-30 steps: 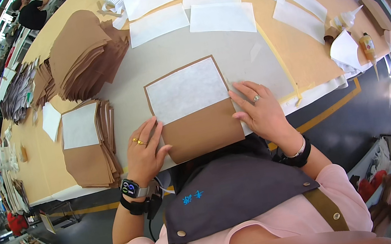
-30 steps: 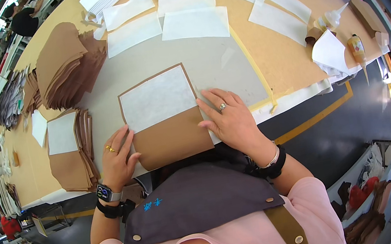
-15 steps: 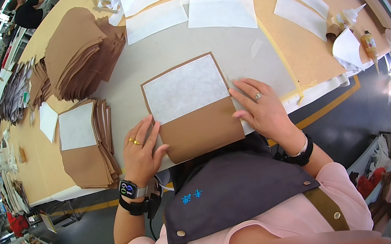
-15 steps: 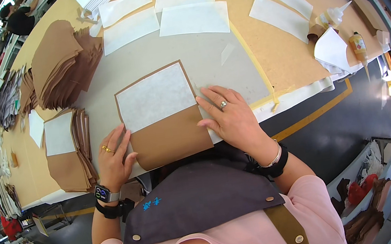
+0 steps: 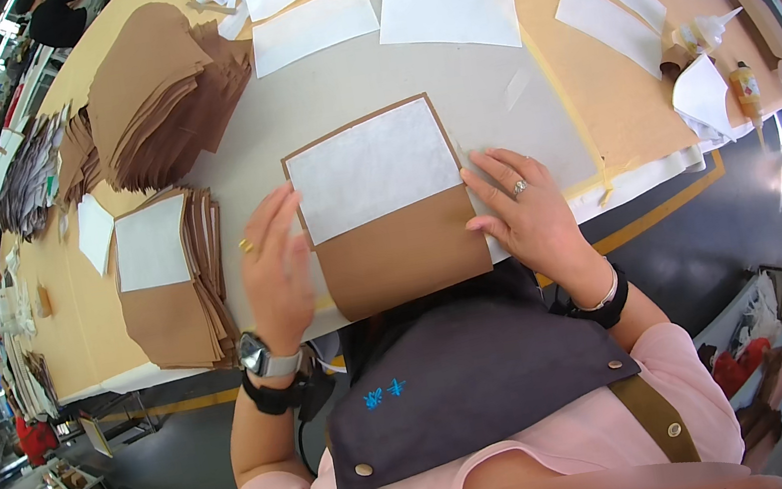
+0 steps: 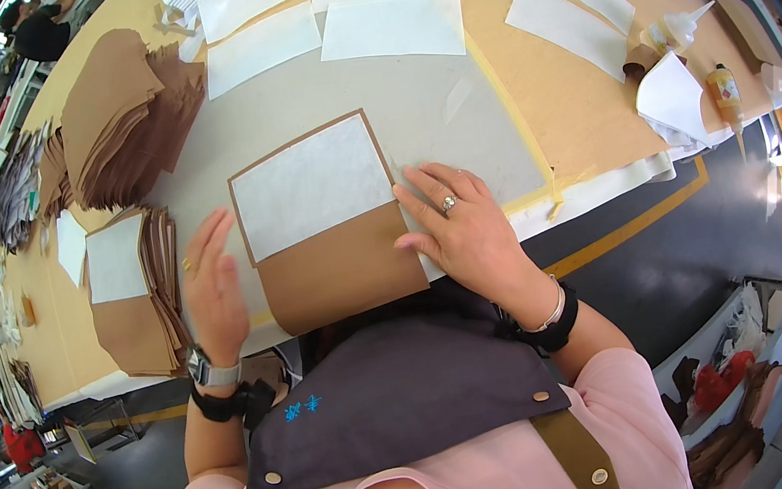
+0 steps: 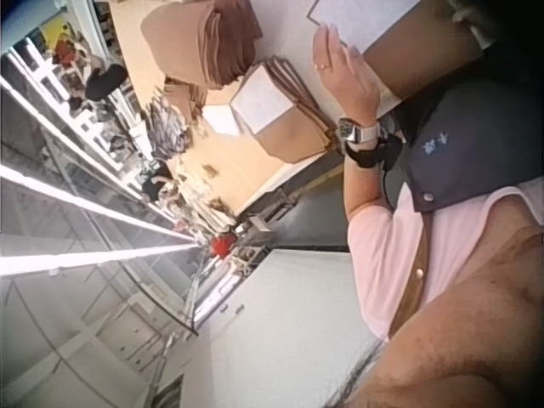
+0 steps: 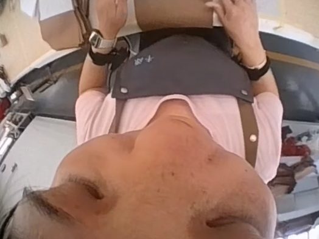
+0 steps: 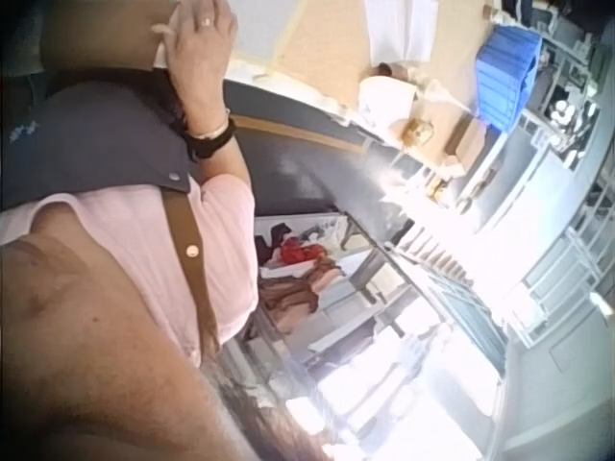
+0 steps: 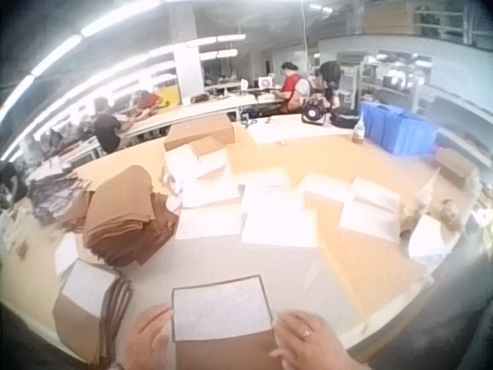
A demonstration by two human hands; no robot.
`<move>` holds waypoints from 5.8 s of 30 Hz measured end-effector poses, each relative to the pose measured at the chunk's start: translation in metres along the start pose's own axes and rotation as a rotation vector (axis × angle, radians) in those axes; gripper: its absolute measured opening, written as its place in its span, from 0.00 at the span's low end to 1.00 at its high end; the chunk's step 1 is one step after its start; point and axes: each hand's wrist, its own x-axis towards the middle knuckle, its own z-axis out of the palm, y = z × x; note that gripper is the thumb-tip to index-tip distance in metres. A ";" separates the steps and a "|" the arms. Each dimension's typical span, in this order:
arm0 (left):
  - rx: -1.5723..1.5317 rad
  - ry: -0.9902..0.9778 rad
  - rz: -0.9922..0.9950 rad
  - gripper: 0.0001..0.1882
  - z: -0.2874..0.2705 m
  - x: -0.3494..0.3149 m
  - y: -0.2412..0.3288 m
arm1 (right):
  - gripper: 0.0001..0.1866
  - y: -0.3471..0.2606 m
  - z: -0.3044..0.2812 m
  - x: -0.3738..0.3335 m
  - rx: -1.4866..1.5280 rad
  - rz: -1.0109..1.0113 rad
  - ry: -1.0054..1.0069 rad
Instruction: Placing white protective sheets inside brown leather components of a bag.
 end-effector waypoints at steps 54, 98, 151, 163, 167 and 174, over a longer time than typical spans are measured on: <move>0.208 -0.470 0.327 0.44 0.078 0.046 0.035 | 0.27 0.001 0.002 0.048 -0.179 0.118 -0.062; 0.111 -0.188 0.383 0.23 0.069 0.051 0.038 | 0.17 -0.023 -0.001 -0.001 0.162 0.024 0.117; 0.259 -0.288 0.019 0.50 0.063 -0.002 0.030 | 0.25 -0.019 -0.005 0.011 -0.197 -0.007 -0.022; 0.303 -0.333 0.088 0.44 0.038 -0.022 0.012 | 0.22 -0.019 -0.016 0.016 -0.187 0.008 -0.137; 0.294 -0.254 0.128 0.43 0.039 -0.021 0.009 | 0.20 -0.006 -0.022 0.008 -0.115 0.083 -0.154; 0.235 -0.176 0.184 0.42 0.042 -0.018 0.007 | 0.19 -0.016 -0.028 0.029 -0.165 0.121 -0.049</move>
